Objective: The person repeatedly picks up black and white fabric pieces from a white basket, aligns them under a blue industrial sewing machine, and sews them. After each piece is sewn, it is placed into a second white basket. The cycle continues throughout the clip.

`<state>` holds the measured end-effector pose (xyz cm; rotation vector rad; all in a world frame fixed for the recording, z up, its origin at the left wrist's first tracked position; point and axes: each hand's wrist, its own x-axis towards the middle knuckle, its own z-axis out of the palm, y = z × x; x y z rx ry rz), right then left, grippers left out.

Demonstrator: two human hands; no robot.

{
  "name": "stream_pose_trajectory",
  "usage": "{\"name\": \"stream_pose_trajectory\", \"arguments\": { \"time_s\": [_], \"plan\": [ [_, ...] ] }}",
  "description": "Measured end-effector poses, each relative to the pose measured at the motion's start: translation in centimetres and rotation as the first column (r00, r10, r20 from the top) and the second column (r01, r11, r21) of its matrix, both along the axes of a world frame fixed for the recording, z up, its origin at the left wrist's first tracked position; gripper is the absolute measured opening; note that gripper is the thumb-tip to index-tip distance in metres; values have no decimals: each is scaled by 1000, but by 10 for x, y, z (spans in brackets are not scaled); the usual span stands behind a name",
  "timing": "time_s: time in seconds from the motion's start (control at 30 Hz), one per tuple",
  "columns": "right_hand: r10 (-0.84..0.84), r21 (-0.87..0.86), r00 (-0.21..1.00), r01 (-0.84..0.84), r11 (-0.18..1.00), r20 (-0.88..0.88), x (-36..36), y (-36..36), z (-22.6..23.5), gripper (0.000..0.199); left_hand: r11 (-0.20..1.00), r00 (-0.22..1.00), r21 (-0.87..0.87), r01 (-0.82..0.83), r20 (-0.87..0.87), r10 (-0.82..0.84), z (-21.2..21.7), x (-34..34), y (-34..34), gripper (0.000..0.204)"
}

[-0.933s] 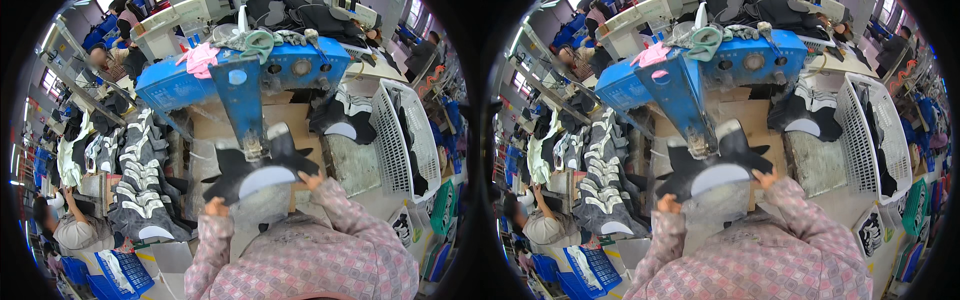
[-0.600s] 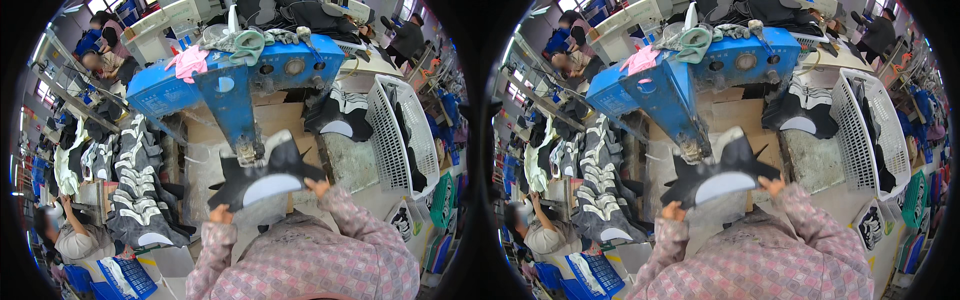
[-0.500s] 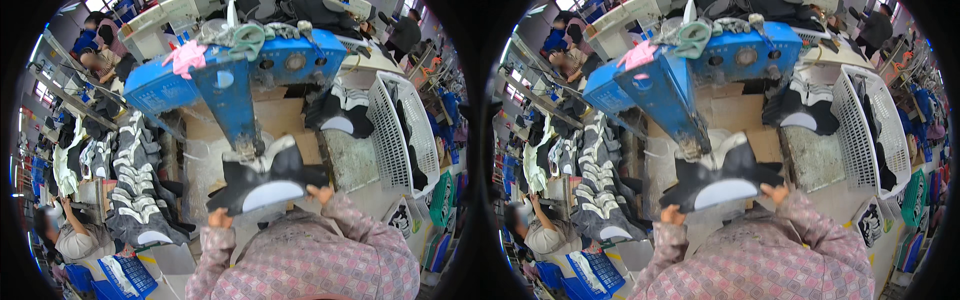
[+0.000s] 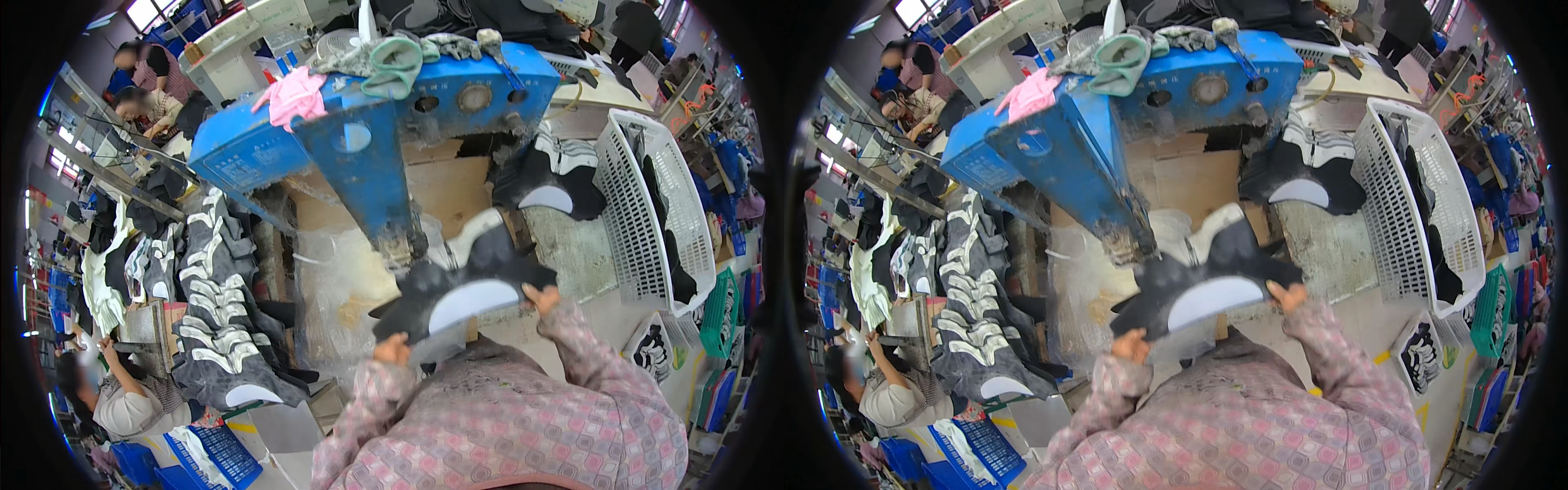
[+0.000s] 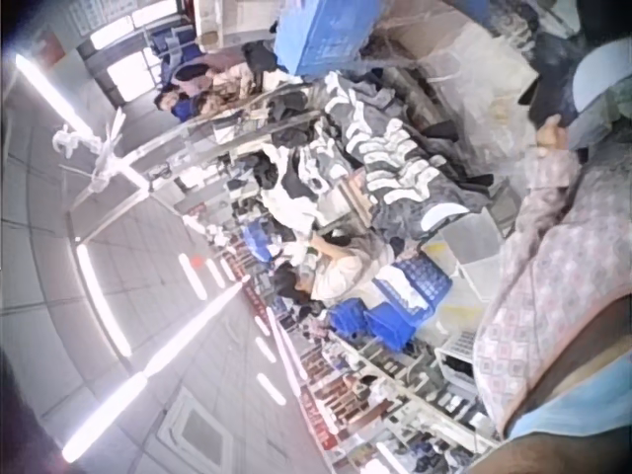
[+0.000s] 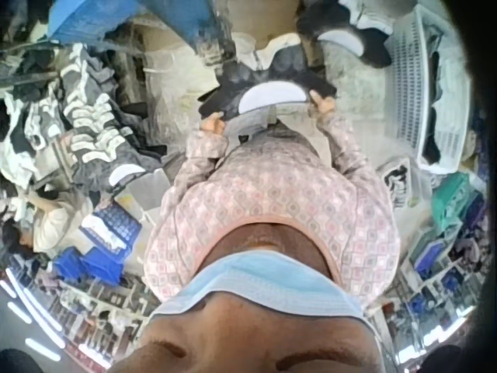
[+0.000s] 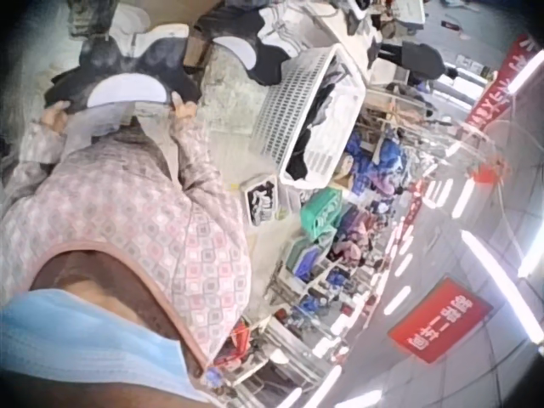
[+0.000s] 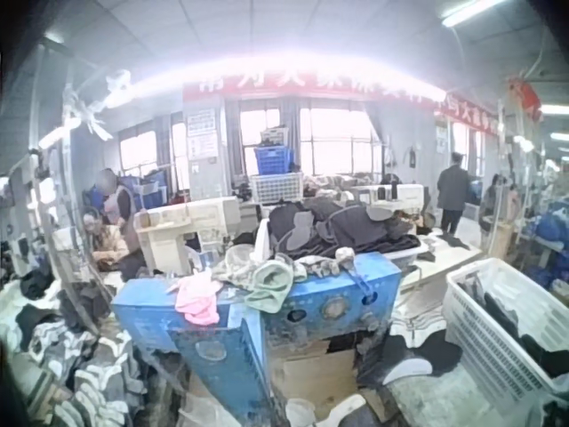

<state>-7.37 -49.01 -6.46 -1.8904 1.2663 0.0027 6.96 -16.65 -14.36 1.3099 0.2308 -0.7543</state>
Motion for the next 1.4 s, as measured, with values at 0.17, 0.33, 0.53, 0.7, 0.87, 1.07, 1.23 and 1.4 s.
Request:
{"name": "stream_pose_trajectory", "arguments": {
  "time_s": [0.17, 0.33, 0.53, 0.7, 0.87, 1.07, 1.23, 1.4],
  "plan": [
    [-183, 400, 950, 69, 914, 254, 25, 5, 27, 40, 934, 914, -209, -290, -349, 205, 36, 31, -18, 14],
    [16, 107, 955, -50, 993, 296, 104, 23, 10, 44, 909, 919, -334, -249, -377, 113, 46, 87, 21, 19],
    [-72, 435, 897, -140, 889, 436, 90, 25, -1, 42, 952, 930, 265, -153, 365, 47, -22, 70, 51, 14],
    [79, 299, 985, -123, 946, 155, 86, 18, 10, 42, 969, 952, 103, -226, 233, 197, -10, 64, 42, 8],
    [-2, 567, 850, -349, 746, 526, 119, 80, -21, 38, 801, 815, -188, -568, 5, 579, 58, 64, 82, 17],
    [108, 576, 865, -415, 704, 491, 120, 114, -28, 32, 772, 775, -71, -632, -48, 630, 69, 48, 117, 17],
    [239, 464, 805, -525, 714, 542, 152, 79, -13, 34, 756, 756, -129, -642, 59, 652, 49, 90, 93, 13],
    [67, 549, 986, -141, 824, 154, 105, 8, 26, 51, 855, 945, -403, -327, -120, 304, 43, 113, 29, 18]
  ]
}}
